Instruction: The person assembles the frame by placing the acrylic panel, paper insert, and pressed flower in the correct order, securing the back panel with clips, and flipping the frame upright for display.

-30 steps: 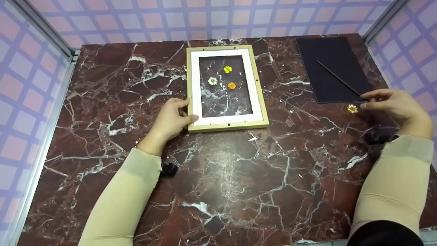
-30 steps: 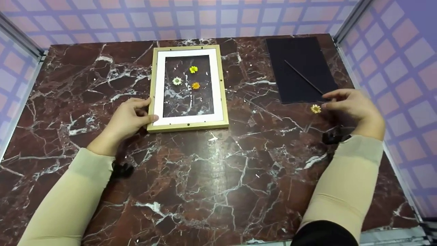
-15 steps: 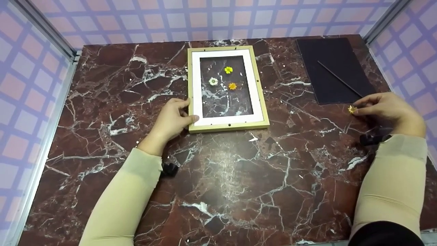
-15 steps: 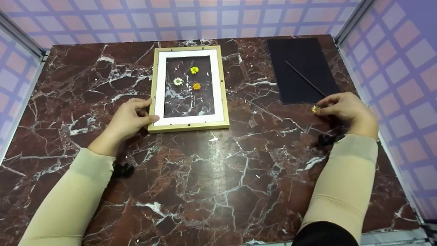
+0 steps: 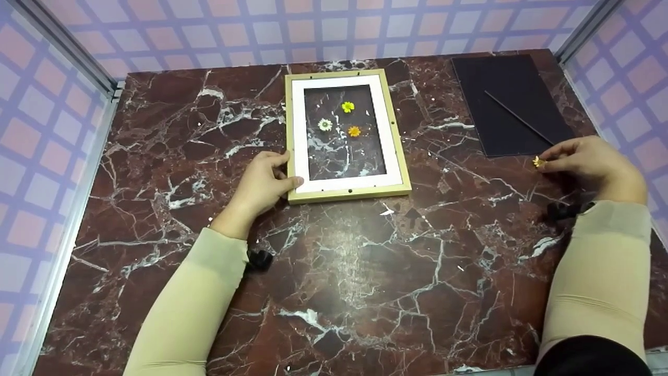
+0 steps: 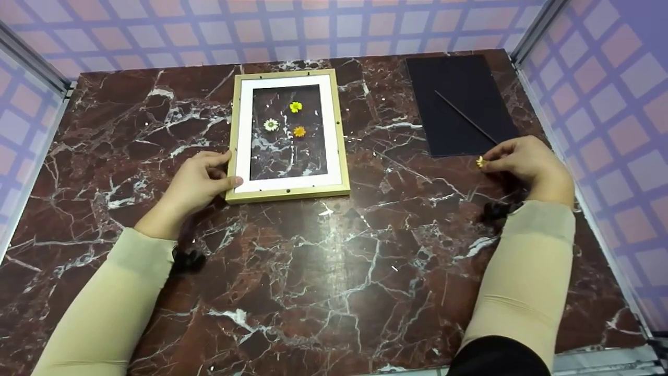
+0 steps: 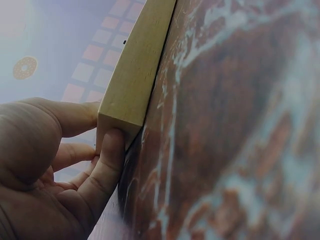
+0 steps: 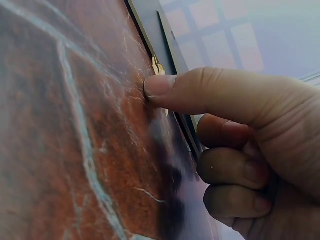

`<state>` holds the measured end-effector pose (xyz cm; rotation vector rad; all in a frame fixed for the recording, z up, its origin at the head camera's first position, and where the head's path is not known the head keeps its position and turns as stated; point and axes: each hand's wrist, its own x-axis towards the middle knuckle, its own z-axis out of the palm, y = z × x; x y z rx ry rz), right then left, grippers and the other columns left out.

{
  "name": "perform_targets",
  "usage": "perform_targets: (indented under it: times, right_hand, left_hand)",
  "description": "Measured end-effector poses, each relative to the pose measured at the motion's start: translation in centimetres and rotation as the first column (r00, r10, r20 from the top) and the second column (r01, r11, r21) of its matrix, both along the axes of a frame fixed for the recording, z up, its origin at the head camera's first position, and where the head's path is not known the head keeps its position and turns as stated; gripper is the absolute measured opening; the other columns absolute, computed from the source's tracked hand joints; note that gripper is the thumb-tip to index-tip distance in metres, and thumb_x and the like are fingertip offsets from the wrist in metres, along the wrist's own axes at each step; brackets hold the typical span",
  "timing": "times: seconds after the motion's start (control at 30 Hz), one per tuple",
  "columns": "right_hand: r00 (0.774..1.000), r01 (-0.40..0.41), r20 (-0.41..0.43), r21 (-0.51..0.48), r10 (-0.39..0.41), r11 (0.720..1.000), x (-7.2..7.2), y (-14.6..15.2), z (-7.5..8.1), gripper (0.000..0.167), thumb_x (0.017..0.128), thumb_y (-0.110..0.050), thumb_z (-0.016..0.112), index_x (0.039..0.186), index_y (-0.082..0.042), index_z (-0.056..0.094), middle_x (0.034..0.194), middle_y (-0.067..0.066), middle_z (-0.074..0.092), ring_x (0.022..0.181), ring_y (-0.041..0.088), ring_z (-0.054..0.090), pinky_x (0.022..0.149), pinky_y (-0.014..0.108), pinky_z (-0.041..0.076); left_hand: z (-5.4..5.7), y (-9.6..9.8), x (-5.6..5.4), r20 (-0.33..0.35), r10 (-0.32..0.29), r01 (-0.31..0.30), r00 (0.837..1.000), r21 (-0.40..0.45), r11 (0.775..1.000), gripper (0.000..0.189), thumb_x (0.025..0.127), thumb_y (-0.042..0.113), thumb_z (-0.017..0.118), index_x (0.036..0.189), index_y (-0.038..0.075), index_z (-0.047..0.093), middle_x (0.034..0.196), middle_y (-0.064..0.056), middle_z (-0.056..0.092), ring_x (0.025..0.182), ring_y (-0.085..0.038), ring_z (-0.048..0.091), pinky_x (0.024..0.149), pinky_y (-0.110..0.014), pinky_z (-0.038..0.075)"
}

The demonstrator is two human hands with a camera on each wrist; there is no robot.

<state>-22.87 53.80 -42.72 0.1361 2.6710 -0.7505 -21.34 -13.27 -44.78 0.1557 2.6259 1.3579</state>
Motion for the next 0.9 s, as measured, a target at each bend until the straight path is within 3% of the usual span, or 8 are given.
perform_targets:
  times: [0.13, 0.33, 0.4, 0.7, 0.9]
  right_hand:
    - [1.0, 0.017, -0.011, -0.027, -0.017, 1.0, -0.1, -0.2, 0.0, 0.046, 0.105, -0.041, 0.083, 0.132, -0.004, 0.081, 0.085, -0.025, 0.076, 0.077, 0.004, 0.066, 0.069, 0.023, 0.055]
    - [0.989, 0.08, -0.108, -0.18, -0.1, 0.98, 0.1, -0.4, 0.1, 0.011, 0.105, -0.027, 0.084, 0.115, -0.027, 0.087, 0.081, -0.02, 0.072, 0.069, 0.005, 0.06, 0.062, 0.022, 0.054]
    - [0.983, 0.095, -0.135, -0.226, -0.128, 0.969, 0.2, -0.6, 0.2, 0.011, 0.104, -0.025, 0.084, 0.113, -0.03, 0.087, 0.082, -0.021, 0.073, 0.07, 0.005, 0.06, 0.063, 0.021, 0.054]
    - [0.961, 0.121, -0.213, -0.241, -0.175, 0.963, -0.2, -1.6, 0.4, 0.019, 0.103, -0.035, 0.086, 0.119, -0.026, 0.087, 0.091, -0.034, 0.075, 0.087, 0.001, 0.058, 0.069, 0.015, 0.049]
    - [0.946, 0.126, -0.254, -0.28, -0.2, 0.952, -0.5, -2.8, 0.9, 0.01, 0.102, -0.027, 0.087, 0.111, -0.03, 0.089, 0.081, -0.028, 0.068, 0.079, 0.007, 0.05, 0.06, 0.019, 0.043]
  left_hand:
    - [0.0, 0.0, 0.0, 0.012, 0.006, -0.006, 1.0, 0.001, 1.0, 0.077, 0.098, 0.012, 0.088, 0.163, -0.004, 0.05, 0.159, -0.027, 0.054, 0.091, -0.015, 0.062, 0.065, -0.016, 0.056]
    - [0.0, 0.0, 0.0, 0.008, 0.003, -0.003, 1.0, -0.002, 1.0, 0.077, 0.098, 0.013, 0.088, 0.163, -0.005, 0.051, 0.159, -0.027, 0.054, 0.092, -0.015, 0.062, 0.065, -0.015, 0.055]
    - [0.0, 0.0, 0.0, 0.009, 0.003, -0.003, 1.0, 0.001, 1.0, 0.077, 0.097, 0.012, 0.088, 0.163, -0.005, 0.05, 0.158, -0.027, 0.054, 0.092, -0.015, 0.062, 0.065, -0.015, 0.056]
    - [0.1, 0.1, -0.1, 0.02, 0.005, -0.005, 1.0, 0.015, 1.0, 0.077, 0.097, 0.011, 0.088, 0.163, -0.005, 0.05, 0.157, -0.027, 0.055, 0.091, -0.013, 0.061, 0.066, -0.015, 0.056]
    - [-0.1, 0.0, 0.0, 0.008, 0.009, -0.01, 1.0, 0.013, 1.0, 0.075, 0.097, 0.011, 0.088, 0.161, -0.006, 0.052, 0.156, -0.027, 0.056, 0.093, -0.014, 0.061, 0.068, -0.014, 0.054]
